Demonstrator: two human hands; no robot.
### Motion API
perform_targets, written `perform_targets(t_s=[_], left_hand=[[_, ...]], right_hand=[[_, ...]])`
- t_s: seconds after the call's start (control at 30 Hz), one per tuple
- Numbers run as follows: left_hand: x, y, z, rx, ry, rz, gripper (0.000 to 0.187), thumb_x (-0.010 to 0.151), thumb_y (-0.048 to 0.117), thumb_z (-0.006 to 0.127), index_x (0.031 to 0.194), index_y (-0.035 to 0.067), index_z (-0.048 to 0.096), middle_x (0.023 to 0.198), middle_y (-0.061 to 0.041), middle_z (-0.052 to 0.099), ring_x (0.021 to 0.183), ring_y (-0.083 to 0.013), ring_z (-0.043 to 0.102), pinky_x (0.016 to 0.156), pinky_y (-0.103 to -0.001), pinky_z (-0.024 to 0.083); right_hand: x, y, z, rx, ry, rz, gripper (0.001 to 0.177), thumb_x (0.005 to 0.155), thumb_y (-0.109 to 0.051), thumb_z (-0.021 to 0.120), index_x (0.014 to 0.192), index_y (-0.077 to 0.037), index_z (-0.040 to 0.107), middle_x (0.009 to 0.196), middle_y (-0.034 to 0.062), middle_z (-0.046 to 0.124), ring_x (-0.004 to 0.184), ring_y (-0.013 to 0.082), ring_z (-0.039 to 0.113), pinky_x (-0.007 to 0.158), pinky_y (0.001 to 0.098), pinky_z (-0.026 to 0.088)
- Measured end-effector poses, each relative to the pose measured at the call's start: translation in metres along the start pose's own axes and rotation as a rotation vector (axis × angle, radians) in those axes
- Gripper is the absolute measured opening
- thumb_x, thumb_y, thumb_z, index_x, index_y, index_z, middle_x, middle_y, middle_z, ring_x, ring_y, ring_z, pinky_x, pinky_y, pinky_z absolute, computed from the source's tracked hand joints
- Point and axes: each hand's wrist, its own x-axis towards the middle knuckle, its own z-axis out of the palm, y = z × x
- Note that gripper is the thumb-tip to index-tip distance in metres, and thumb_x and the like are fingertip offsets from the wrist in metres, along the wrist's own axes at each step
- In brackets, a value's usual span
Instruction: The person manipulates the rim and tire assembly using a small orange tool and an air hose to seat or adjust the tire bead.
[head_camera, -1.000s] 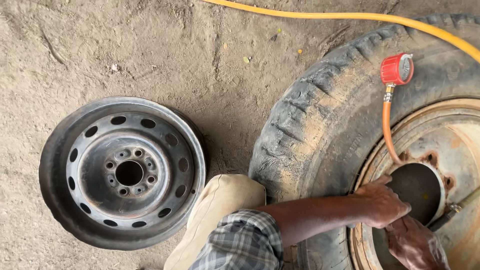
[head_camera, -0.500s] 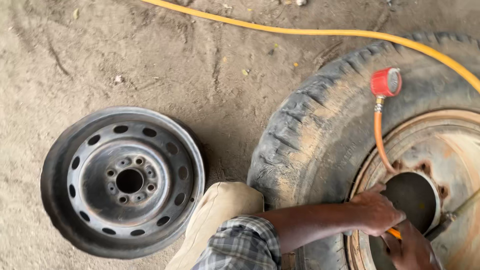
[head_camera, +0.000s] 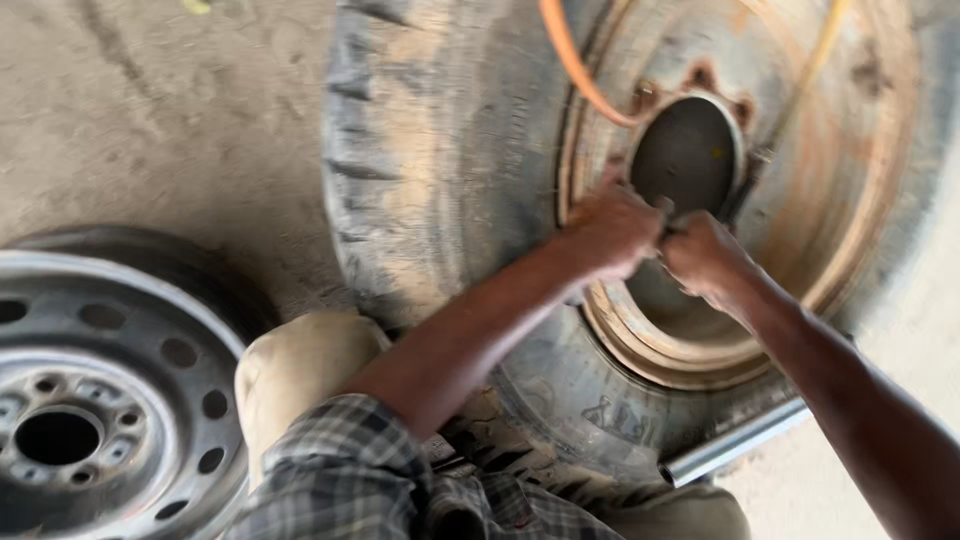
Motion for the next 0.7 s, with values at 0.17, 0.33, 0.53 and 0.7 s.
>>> perform_targets(t_s=[0.17, 0.33, 0.53, 0.7], left_hand=[[-0.009, 0.006, -0.048, -0.106, 0.031, 0.009, 0.092, 0.07, 0.002, 0.082, 0.152, 0.007, 0.041, 0.085, -0.006, 0.065, 0.089, -0.023, 0.063, 0.103, -0.045, 0.04], [-0.008, -0.007, -0.04, -0.203, 0.042, -0.047, 0.077, 0.084, -0.005, 0.071, 0.153, 0.008, 0.041, 0.071, -0.004, 0.058, 0.071, -0.016, 0.062, 0.112, -0.044, 0.038], [0.006, -0.006, -0.024, -0.201, 0.063, -0.033, 0.051, 0.103, 0.008, 0.053, 0.153, 0.006, 0.041, 0.065, -0.003, 0.057, 0.066, -0.0155, 0.059, 0.106, -0.042, 0.043], [0.007, -0.009, -0.016, -0.245, 0.136, -0.027, 0.035, 0.111, 0.014, 0.049, 0.145, 0.008, 0.054, 0.073, 0.0, 0.065, 0.074, -0.0124, 0.06, 0.11, -0.041, 0.046]], right_hand=[[-0.02, 0.01, -0.006, -0.346, 0.249, -0.771, 0.027, 0.091, -0.018, 0.067, 0.11, 0.001, 0.065, 0.078, 0.0142, 0.068, 0.059, 0.0163, 0.061, 0.049, 0.0323, 0.053], [-0.006, 0.033, -0.006, -0.751, 0.429, -1.146, 0.017, 0.088, -0.012, 0.069, 0.103, -0.005, 0.065, 0.09, 0.0099, 0.067, 0.069, 0.0176, 0.061, 0.049, 0.0303, 0.052], [0.0, 0.023, -0.004, -0.403, 0.312, -1.225, 0.02, 0.087, -0.015, 0.063, 0.105, -0.011, 0.072, 0.089, 0.0112, 0.075, 0.045, 0.0128, 0.05, 0.038, 0.0294, 0.047], [-0.021, -0.02, -0.001, -0.061, -0.092, 0.083, 0.027, 0.104, -0.029, 0.054, 0.113, -0.016, 0.076, 0.076, 0.0123, 0.073, 0.042, 0.015, 0.041, 0.04, 0.0342, 0.046]])
